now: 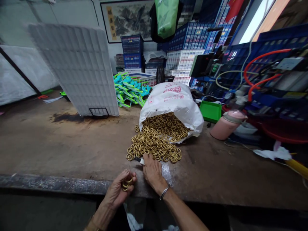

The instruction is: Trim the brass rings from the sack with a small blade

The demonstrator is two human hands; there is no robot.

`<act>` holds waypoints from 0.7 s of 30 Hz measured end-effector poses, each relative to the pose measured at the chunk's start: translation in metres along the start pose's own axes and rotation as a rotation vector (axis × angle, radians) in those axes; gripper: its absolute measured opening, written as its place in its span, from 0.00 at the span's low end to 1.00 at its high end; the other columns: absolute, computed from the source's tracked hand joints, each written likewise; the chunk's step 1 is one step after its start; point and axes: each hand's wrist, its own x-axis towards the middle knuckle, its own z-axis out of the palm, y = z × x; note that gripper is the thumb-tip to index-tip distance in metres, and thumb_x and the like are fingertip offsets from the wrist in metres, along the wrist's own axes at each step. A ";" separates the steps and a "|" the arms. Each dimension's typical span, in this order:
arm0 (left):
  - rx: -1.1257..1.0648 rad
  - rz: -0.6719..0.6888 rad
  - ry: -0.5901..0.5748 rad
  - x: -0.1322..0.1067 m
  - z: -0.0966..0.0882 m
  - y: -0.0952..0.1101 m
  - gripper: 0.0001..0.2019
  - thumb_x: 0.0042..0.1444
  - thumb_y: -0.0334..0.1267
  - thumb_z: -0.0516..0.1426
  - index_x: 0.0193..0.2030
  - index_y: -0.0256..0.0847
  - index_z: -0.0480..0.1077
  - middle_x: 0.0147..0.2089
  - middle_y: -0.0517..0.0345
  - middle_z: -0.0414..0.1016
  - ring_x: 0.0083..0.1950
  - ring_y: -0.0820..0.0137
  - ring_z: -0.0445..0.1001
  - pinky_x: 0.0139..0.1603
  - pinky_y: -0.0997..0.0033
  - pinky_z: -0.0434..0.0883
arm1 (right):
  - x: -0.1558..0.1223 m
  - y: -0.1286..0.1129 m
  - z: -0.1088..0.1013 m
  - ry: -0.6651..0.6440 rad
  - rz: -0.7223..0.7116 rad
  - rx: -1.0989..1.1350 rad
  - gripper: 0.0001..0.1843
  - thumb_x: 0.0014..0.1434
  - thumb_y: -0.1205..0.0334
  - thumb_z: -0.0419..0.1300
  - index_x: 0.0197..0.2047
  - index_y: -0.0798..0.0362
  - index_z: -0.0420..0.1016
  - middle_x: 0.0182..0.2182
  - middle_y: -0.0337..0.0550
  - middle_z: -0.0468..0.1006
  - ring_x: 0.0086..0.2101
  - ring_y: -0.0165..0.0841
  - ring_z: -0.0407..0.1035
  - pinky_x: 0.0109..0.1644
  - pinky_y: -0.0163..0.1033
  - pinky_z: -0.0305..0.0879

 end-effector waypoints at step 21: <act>0.762 0.492 0.030 0.001 0.023 -0.015 0.11 0.46 0.42 0.58 0.22 0.36 0.65 0.19 0.65 0.61 0.22 0.79 0.59 0.23 0.80 0.59 | -0.021 0.002 -0.010 -0.083 0.019 0.816 0.13 0.55 0.56 0.46 0.22 0.52 0.60 0.18 0.33 0.62 0.22 0.26 0.57 0.26 0.30 0.53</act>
